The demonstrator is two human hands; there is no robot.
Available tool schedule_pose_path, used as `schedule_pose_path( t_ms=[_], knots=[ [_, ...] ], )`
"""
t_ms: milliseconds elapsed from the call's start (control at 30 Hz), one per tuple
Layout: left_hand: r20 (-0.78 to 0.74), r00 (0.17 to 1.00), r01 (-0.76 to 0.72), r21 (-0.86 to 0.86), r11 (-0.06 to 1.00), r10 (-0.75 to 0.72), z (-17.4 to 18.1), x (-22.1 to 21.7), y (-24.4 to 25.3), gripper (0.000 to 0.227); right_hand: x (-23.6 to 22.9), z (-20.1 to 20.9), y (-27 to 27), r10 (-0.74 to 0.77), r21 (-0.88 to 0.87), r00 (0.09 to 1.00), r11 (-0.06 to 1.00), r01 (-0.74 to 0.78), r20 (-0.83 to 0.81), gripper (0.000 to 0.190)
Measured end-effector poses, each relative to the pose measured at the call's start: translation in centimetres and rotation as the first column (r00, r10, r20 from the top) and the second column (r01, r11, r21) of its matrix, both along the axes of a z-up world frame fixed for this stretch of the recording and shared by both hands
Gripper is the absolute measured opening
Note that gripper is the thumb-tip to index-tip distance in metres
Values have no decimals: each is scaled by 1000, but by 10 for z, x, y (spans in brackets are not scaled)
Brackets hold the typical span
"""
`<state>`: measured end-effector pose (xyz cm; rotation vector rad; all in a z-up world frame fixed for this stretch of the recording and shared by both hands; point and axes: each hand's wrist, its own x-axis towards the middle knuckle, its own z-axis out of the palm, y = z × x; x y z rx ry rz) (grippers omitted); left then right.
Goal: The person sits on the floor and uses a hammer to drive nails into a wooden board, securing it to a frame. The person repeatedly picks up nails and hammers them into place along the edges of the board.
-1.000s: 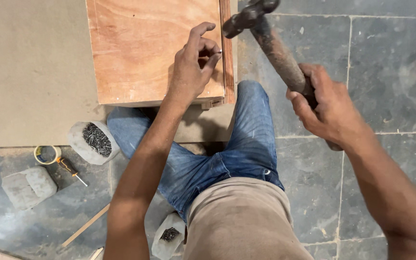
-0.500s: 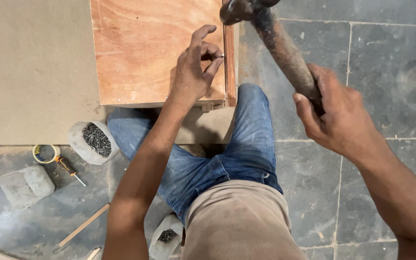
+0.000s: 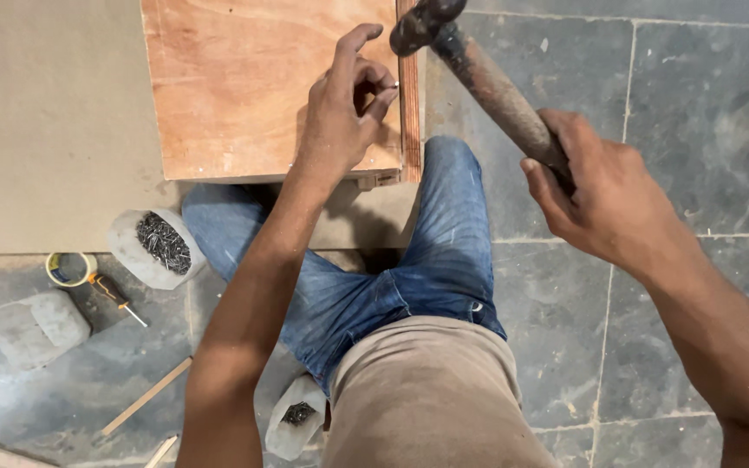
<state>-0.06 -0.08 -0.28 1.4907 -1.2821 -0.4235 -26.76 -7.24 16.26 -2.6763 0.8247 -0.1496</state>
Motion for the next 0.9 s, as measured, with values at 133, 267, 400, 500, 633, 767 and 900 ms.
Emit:
schedule_pose_path(
  t_ms=[133,267,400,500,633,767,900],
  knots=[
    [-2,1000,22,-32,999,-22,-2,1,-2,73,5,-7,2,-20,110,986,993,39,-167,37],
    [32,999,-14,10,1000,13,-6,2,0,73,4,-8,-3,-32,119,980,991,57,-198,35],
    [54,998,-33,-44,999,35,-7,0,-3,74,-12,-8,4,21,-36,996,999,-19,85,41],
    [24,999,-34,12,999,34,-4,2,0,73,-6,-21,1,40,54,999,998,-40,-3,41],
    [78,996,-41,8,999,41,-5,2,-2,76,1,-24,-4,30,71,988,997,-20,-152,36],
    [17,1000,-14,-41,999,15,-9,3,-6,77,-13,-13,0,73,-64,995,996,-68,69,36],
    [22,1000,-8,-30,1000,8,-11,3,-3,78,-11,-30,3,96,-39,991,995,-93,98,37]
  ],
)
